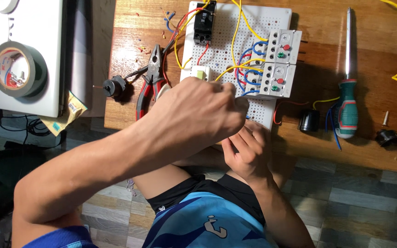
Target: Connecting electrical wires to components on a testing board using pliers and a screwdriver.
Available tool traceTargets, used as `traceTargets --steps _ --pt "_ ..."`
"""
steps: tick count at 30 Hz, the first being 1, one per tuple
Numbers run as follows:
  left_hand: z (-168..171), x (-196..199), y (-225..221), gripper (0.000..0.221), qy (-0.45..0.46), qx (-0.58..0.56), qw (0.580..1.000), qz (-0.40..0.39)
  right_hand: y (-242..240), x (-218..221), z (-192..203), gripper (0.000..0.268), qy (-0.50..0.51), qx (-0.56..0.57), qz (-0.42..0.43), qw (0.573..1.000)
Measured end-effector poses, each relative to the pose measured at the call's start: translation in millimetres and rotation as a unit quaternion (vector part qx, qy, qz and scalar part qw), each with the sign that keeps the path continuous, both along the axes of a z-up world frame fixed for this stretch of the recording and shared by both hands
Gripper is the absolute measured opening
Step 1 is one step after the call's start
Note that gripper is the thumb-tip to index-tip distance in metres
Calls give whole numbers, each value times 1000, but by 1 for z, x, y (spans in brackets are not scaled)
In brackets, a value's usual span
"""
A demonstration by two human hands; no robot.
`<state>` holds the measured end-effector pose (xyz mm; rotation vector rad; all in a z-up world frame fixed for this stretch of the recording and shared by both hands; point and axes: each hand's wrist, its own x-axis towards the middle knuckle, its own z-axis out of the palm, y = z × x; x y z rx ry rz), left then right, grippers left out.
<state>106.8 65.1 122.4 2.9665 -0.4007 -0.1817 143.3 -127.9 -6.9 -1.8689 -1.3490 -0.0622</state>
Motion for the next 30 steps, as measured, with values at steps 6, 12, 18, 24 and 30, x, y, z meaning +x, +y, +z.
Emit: traceTargets --steps 6,12,18,24,30 --pt "-9 -7 -1 28 -23 99 995 10 0 -1 5 18 0 -11 -9 1000" --pt "4 -5 0 28 -47 26 998 31 -2 -1 0 23 -9 -23 -11 1000" --pt "-6 -8 1 29 -55 105 993 25 -3 -1 0 21 -11 -37 -12 999" --pt "2 -7 -1 34 -52 62 996 22 -2 -2 3 21 -3 -28 -14 1000" --pt "-5 -7 0 16 -54 99 993 29 -2 -1 3 21 -7 -26 -11 1000"
